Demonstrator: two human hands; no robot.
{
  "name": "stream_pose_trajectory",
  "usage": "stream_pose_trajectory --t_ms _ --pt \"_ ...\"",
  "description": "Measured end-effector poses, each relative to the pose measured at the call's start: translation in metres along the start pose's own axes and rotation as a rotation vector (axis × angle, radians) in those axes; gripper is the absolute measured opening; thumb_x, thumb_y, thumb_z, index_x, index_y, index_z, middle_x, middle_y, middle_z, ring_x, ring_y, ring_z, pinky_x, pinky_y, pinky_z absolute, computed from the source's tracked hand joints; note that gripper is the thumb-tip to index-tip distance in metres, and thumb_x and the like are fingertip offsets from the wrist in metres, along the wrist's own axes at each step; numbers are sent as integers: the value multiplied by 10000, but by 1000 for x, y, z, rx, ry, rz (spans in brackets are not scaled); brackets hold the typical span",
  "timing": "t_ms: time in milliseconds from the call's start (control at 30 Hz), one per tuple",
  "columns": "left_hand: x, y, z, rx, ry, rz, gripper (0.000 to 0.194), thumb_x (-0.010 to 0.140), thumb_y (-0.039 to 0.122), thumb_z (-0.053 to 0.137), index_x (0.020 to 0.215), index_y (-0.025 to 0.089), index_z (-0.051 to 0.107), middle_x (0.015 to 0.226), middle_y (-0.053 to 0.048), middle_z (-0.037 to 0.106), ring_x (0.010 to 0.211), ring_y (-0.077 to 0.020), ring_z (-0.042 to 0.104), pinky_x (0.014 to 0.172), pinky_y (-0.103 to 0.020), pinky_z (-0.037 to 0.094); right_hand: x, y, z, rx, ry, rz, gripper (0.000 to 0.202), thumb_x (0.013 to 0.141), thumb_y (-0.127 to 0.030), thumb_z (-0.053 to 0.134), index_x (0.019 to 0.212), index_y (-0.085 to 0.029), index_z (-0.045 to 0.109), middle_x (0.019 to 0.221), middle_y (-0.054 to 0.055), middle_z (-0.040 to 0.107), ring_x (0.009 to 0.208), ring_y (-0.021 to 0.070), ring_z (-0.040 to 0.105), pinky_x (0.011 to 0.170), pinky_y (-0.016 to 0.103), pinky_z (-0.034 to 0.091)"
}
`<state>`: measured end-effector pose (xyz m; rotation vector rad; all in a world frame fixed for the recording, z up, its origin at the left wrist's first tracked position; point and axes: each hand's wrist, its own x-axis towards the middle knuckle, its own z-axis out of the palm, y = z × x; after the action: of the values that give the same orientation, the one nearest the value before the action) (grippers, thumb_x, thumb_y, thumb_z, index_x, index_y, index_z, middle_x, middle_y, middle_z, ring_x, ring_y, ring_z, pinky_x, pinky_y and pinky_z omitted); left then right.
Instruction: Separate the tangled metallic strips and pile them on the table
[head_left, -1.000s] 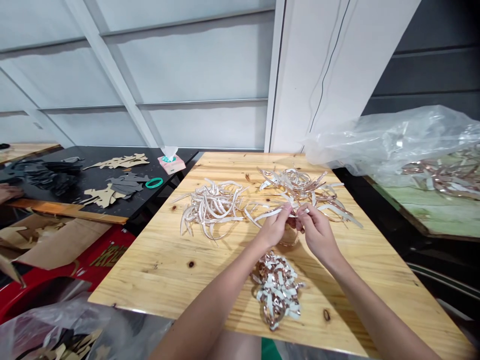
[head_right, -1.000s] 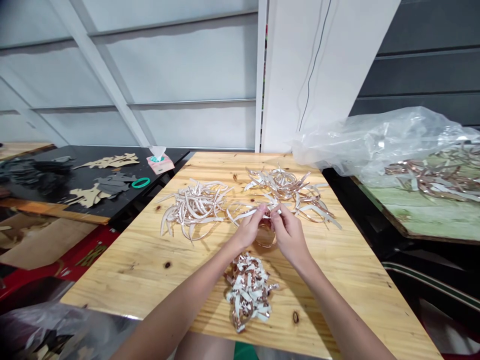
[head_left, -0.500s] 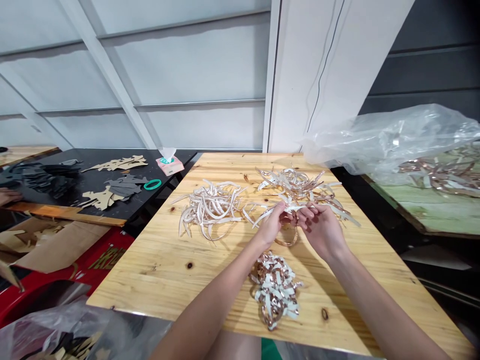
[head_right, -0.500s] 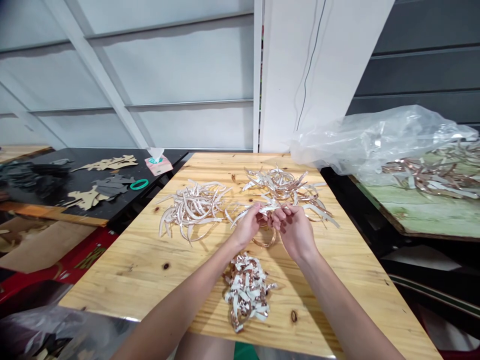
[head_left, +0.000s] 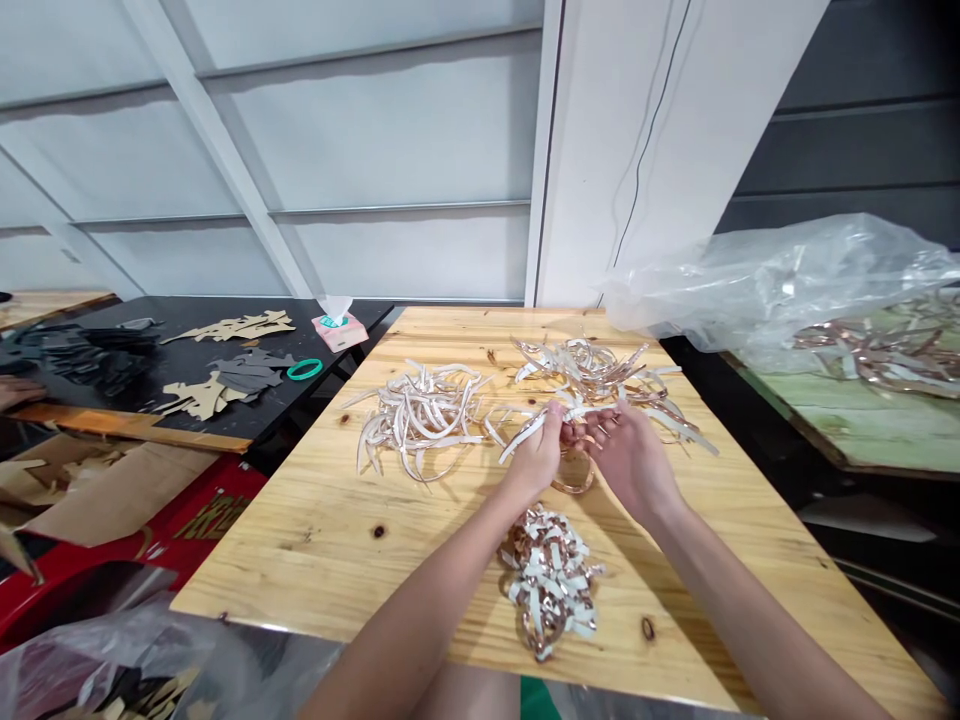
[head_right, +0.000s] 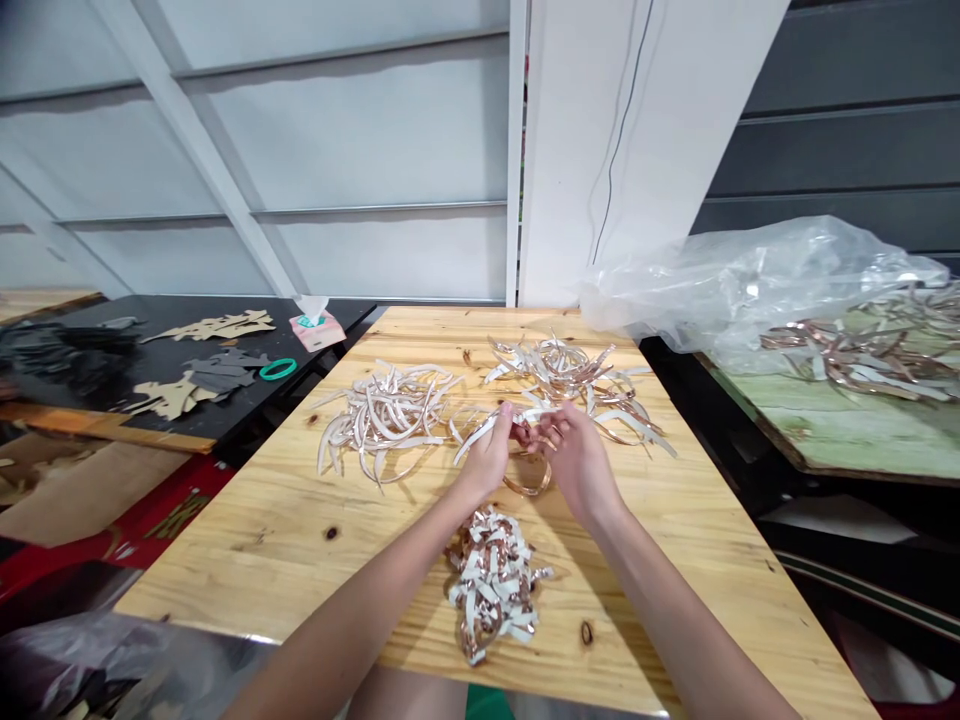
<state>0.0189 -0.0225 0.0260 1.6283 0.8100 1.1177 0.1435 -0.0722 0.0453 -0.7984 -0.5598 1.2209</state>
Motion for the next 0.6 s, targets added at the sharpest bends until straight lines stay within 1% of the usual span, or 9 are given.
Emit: stream_pose_trajectory --t_ms 67,133,200,300,367,467,533,600 --pt "0 5 -2 84 -44 78 476 1026 551 273 896 202 569 907 -56 631 895 -207 592 896 -333 459 1 8 -1 -305 23 -118 300 775 -449 777 807 -214 594 739 -10 588 676 167 565 597 281 484" --pt "-1 8 -4 150 -75 153 448 1038 515 253 868 208 533 860 -50 601 844 -200 574 859 -330 463 2 16 -4 -550 -18 -167 324 838 -501 707 779 -209 582 684 -14 568 617 164 525 562 287 435" --pt "0 9 -6 203 -97 210 423 1046 480 243 835 212 494 821 -44 568 814 -196 553 835 -329 461 2 19 -8 -732 -79 -224 364 918 -527 588 742 -210 552 651 -12 542 606 170 506 577 303 411" --pt "1 10 -6 264 -142 267 388 1053 433 242 834 213 475 829 -46 558 819 -196 540 828 -331 456 -2 17 -11 -930 -131 -374 332 982 -463 489 757 -219 513 670 -10 536 632 175 493 611 311 383" --pt "2 10 -6 293 -170 283 378 1054 419 239 846 213 478 841 -49 564 818 -195 538 820 -333 456 -4 13 -12 -1005 -147 -430 309 998 -416 458 757 -226 487 663 -15 523 616 171 468 597 309 356" --pt "1 11 -5 306 -203 287 376 1052 420 243 841 214 476 823 -43 556 797 -192 533 808 -331 453 -5 9 -12 -1031 -135 -452 315 998 -383 455 724 -228 467 631 -22 494 587 163 434 573 306 328" --pt "0 12 -5 287 -211 267 382 1051 429 246 831 215 473 805 -35 546 775 -186 526 799 -325 447 -4 9 -13 -946 -134 -424 324 989 -382 471 706 -225 470 633 -22 486 584 156 426 565 301 329" --pt "-1 12 -5 241 -196 222 392 1047 448 259 828 214 484 800 -30 548 768 -181 526 795 -315 443 -3 11 -13 -792 -141 -364 324 972 -370 498 685 -223 461 627 -26 462 567 145 401 539 290 321"
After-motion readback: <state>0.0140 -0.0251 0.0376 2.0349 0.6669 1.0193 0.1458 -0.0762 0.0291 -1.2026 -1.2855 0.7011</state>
